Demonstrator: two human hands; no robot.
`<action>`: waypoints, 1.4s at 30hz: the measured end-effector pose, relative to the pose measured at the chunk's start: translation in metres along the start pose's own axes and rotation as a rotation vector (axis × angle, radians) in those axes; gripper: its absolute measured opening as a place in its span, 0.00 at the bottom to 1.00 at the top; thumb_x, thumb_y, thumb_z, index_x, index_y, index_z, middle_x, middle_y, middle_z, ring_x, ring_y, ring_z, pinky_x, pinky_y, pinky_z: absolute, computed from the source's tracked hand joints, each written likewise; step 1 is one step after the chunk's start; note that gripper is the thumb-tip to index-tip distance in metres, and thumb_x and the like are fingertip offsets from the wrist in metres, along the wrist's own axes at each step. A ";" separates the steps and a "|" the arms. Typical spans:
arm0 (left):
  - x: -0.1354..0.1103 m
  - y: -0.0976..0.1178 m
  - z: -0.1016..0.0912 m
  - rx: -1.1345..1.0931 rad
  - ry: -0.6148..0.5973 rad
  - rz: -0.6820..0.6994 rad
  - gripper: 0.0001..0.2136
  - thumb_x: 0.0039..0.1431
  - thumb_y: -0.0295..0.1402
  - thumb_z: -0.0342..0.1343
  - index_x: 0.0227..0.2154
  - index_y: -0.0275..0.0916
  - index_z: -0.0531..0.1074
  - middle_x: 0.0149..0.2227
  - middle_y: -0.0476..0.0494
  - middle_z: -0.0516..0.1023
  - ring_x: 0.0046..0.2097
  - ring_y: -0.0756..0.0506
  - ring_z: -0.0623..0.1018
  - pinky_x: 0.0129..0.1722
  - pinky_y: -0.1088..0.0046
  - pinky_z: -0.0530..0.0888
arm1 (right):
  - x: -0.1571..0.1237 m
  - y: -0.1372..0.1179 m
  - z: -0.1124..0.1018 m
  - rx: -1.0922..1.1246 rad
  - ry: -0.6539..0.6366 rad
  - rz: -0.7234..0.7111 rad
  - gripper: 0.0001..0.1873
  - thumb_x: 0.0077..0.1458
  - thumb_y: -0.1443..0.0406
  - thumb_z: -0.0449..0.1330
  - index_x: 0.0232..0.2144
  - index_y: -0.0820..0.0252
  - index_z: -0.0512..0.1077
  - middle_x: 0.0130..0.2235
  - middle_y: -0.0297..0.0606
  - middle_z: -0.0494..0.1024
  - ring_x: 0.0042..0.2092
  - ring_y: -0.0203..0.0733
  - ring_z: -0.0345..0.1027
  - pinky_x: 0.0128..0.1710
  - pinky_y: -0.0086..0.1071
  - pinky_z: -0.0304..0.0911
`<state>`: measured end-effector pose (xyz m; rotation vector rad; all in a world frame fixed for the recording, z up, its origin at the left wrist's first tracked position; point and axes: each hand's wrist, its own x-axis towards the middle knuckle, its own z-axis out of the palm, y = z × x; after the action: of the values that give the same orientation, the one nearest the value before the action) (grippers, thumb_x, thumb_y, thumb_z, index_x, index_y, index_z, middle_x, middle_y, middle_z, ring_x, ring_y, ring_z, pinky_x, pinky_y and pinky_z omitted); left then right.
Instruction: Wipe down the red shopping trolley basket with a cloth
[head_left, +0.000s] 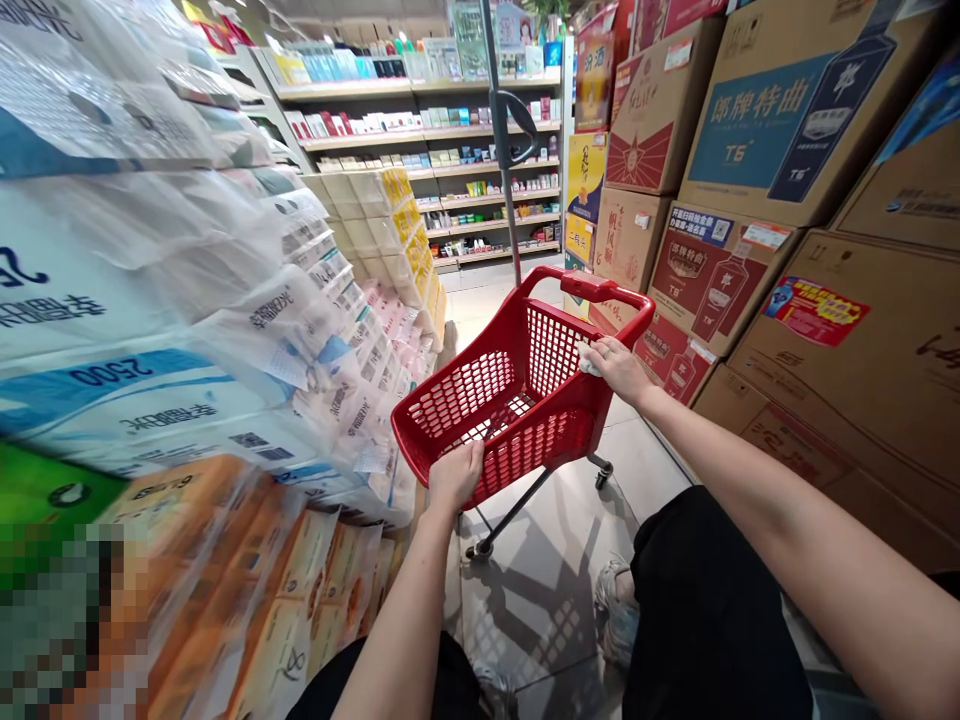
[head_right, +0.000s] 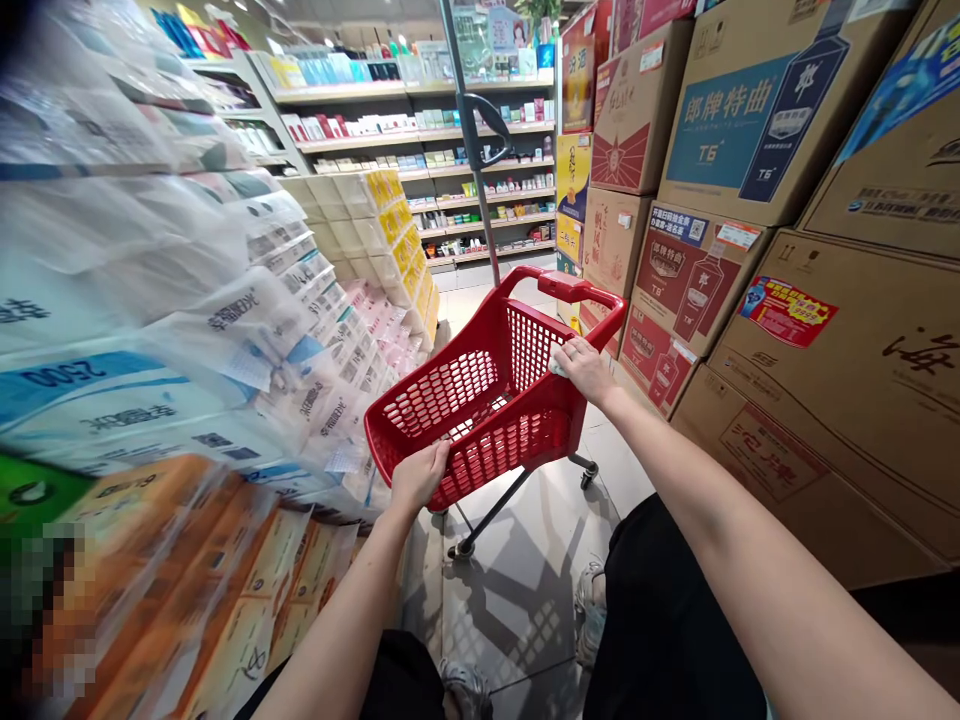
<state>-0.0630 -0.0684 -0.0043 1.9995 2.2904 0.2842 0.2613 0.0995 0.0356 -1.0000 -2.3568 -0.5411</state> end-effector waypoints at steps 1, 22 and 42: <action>0.000 0.002 0.000 0.001 -0.004 -0.003 0.28 0.60 0.49 0.24 0.39 0.46 0.70 0.40 0.46 0.76 0.39 0.45 0.73 0.31 0.73 0.60 | 0.000 -0.013 0.005 0.058 -0.006 -0.023 0.14 0.58 0.67 0.47 0.46 0.62 0.66 0.43 0.45 0.70 0.50 0.47 0.57 0.52 0.43 0.51; -0.003 0.027 -0.002 -0.036 -0.017 0.091 0.26 0.61 0.47 0.26 0.33 0.42 0.69 0.37 0.46 0.75 0.39 0.46 0.73 0.30 0.74 0.60 | -0.024 -0.007 0.014 0.109 0.076 0.317 0.24 0.58 0.73 0.41 0.56 0.61 0.57 0.57 0.44 0.60 0.60 0.43 0.48 0.60 0.47 0.43; -0.007 0.036 -0.002 -0.011 -0.022 0.099 0.24 0.62 0.46 0.28 0.33 0.43 0.68 0.37 0.47 0.75 0.39 0.48 0.72 0.30 0.76 0.58 | -0.047 -0.080 0.050 0.387 0.433 0.949 0.17 0.53 0.65 0.46 0.46 0.62 0.63 0.43 0.49 0.67 0.44 0.46 0.63 0.43 0.40 0.61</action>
<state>-0.0276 -0.0706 0.0043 2.1029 2.1763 0.2804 0.2140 0.0489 -0.0442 -1.4556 -1.3118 0.0741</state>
